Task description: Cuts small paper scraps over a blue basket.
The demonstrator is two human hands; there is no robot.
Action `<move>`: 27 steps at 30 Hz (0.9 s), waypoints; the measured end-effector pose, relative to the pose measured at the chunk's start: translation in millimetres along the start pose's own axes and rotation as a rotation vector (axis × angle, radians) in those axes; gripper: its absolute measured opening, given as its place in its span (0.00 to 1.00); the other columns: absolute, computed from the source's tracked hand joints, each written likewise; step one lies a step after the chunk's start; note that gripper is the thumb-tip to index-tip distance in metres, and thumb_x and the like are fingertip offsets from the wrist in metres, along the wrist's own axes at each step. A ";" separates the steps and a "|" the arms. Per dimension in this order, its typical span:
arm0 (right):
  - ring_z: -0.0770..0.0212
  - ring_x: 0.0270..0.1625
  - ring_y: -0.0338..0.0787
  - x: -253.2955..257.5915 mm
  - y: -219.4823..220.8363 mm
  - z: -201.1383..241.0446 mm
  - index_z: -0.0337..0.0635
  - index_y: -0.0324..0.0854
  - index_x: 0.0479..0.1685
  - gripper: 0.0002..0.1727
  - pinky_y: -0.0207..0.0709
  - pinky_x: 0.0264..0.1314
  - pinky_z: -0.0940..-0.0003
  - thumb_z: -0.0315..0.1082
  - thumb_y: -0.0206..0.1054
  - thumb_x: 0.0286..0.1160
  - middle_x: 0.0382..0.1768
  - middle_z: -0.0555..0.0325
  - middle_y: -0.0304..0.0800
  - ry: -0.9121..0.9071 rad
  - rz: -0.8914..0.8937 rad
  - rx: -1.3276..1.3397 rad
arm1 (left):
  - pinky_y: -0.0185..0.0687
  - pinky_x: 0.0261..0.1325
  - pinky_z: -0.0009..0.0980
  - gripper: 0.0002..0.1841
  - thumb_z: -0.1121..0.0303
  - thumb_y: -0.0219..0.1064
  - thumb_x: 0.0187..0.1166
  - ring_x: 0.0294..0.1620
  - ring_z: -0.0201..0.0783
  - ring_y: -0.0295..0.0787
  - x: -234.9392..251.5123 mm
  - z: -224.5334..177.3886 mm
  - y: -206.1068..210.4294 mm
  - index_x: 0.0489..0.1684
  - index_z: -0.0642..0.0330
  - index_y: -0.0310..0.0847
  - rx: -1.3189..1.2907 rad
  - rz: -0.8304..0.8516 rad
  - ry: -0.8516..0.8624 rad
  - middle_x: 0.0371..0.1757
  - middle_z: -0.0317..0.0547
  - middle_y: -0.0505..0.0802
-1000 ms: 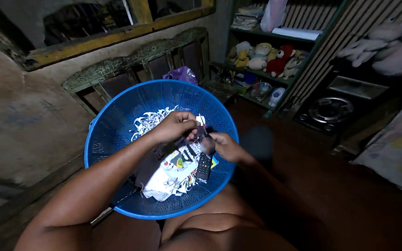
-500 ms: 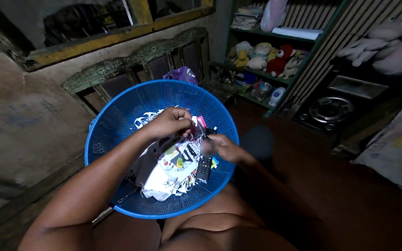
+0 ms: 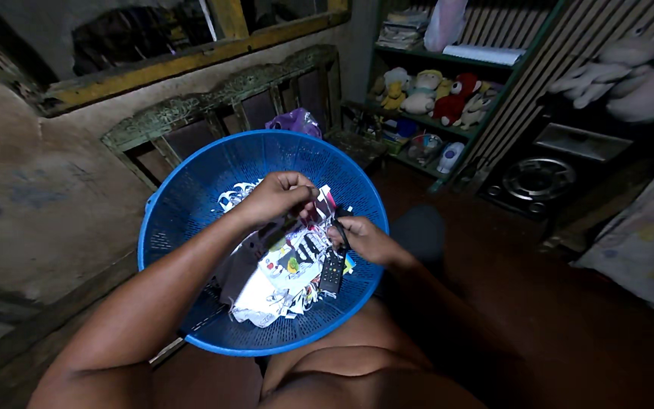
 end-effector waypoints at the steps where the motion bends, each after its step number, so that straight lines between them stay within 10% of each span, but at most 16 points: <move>1: 0.66 0.38 0.87 -0.2 -0.1 0.3 0.38 0.86 0.38 0.21 0.83 0.49 0.67 0.48 0.61 0.89 0.31 0.60 0.87 0.001 -0.010 0.004 | 0.91 0.37 0.34 0.10 0.67 0.63 0.87 0.31 0.39 0.91 -0.4 -0.8 1.4 0.48 0.65 0.87 -0.001 0.011 -0.018 0.34 0.49 0.93; 27: 0.65 0.38 0.89 -2.0 0.2 0.9 0.37 0.88 0.40 0.18 0.87 0.51 0.64 0.43 0.62 0.89 0.31 0.59 0.87 -0.002 -0.071 0.075 | 0.91 0.37 0.34 0.09 0.69 0.63 0.87 0.29 0.38 0.90 -0.1 3.9 8.3 0.45 0.65 0.86 -0.001 0.002 -0.016 0.30 0.48 0.91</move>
Point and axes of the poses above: each hand's wrist, its own x-axis towards the middle knuckle, its own y-axis out of the palm, z = x × y, the point moved 1 cm from there along x, towards the middle knuckle
